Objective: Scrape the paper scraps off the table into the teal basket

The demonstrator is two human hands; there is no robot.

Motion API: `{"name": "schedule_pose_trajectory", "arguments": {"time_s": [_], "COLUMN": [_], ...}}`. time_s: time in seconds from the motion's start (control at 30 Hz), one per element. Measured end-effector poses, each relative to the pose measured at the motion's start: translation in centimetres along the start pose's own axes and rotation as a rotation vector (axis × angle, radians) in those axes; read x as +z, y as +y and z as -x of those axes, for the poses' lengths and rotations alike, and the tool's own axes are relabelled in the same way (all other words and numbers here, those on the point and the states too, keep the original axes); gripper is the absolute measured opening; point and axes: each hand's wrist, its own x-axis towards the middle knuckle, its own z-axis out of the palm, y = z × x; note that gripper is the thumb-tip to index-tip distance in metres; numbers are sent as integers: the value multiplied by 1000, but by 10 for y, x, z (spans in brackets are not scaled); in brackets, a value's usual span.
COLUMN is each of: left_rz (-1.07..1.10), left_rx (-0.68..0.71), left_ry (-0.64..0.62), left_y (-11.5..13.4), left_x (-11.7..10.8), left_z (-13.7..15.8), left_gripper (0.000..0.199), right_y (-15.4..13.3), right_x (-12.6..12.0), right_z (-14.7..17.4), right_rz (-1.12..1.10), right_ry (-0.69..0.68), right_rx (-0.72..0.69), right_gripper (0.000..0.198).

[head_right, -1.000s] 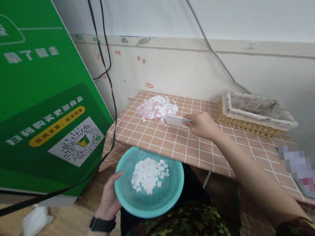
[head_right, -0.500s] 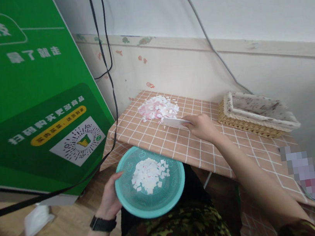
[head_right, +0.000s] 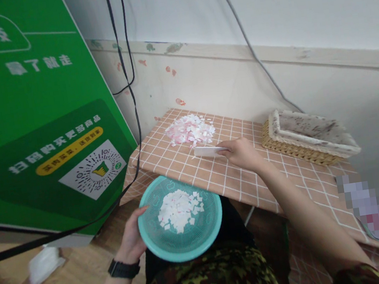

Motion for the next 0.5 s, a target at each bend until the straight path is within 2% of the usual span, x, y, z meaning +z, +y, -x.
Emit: {"name": "schedule_pose_trajectory", "arguments": {"time_s": [0.17,0.33,0.5], "left_rz": [-2,7,7], "left_rx": [-13,-8,-14], "left_ry": [-7,-15,-18], "left_y": [0,-1,-1], "left_x": [0,-1,0], "left_z": [1,0,0], "left_gripper": [21,22,24], "right_y": [-8,-22,-26], "right_x": [-2,1,-17], "right_z": [0,-6,-15], "right_rz": [-12,-2,57], "right_ry": [4,-48,-156], "right_rx": [16,-48,-105], "right_gripper": [21,24,17]}}
